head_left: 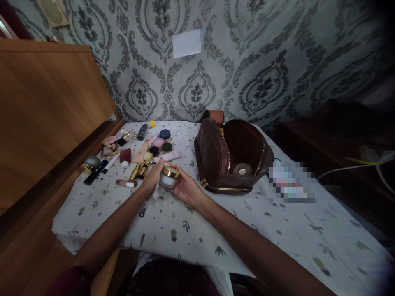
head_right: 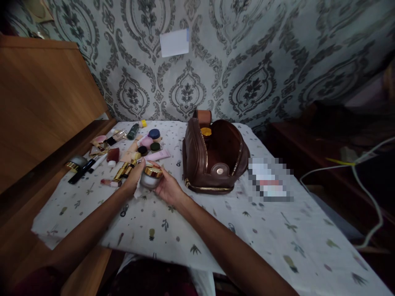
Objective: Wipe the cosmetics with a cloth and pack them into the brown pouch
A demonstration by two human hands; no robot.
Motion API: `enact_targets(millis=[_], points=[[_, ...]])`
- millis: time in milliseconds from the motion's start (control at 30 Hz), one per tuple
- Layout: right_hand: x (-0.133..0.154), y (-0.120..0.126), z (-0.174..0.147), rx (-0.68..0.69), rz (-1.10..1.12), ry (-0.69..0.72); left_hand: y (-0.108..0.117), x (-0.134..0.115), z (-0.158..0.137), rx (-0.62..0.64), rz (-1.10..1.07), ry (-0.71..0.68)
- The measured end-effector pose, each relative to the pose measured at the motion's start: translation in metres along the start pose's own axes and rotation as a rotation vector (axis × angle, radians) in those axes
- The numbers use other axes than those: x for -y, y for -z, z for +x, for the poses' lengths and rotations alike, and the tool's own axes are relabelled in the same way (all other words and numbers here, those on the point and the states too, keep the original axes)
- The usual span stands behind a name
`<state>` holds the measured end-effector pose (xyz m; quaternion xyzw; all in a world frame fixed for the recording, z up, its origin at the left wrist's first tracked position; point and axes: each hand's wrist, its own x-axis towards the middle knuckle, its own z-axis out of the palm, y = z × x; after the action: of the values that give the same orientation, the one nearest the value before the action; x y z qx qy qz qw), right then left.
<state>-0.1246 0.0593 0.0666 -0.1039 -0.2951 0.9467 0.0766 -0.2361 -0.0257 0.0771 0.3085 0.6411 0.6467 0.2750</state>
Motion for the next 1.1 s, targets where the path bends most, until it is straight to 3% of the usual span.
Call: enact_targets(millis=[133,300,400,567,667,800,933,1100], points=[[-0.003,-0.001,0.000,0.022,-0.038,0.021,-0.001,-0.005,-0.002,0.093,0.026,-0.034],[-0.006,-0.010,-0.011,0.132,-0.138,0.146,0.000,-0.008,-0.004,-0.052,0.154,-0.085],[-0.007,-0.014,-0.014,0.091,-0.161,0.158,0.001,-0.008,-0.006,-0.125,0.206,-0.080],[-0.005,-0.013,-0.010,0.015,-0.028,0.161,-0.007,-0.008,-0.008,-0.131,0.238,-0.117],[-0.002,-0.009,-0.006,-0.061,0.124,0.120,-0.015,-0.007,-0.013,-0.092,0.271,-0.214],[0.000,-0.005,-0.003,-0.150,0.253,0.078,-0.020,-0.004,-0.022,-0.060,0.475,-0.405],[-0.001,-0.011,-0.008,-0.109,0.103,0.024,-0.015,-0.006,-0.025,-0.085,0.520,-0.486],[-0.008,-0.015,-0.011,-0.044,-0.232,0.171,-0.009,-0.014,-0.019,-0.223,0.253,-0.310]])
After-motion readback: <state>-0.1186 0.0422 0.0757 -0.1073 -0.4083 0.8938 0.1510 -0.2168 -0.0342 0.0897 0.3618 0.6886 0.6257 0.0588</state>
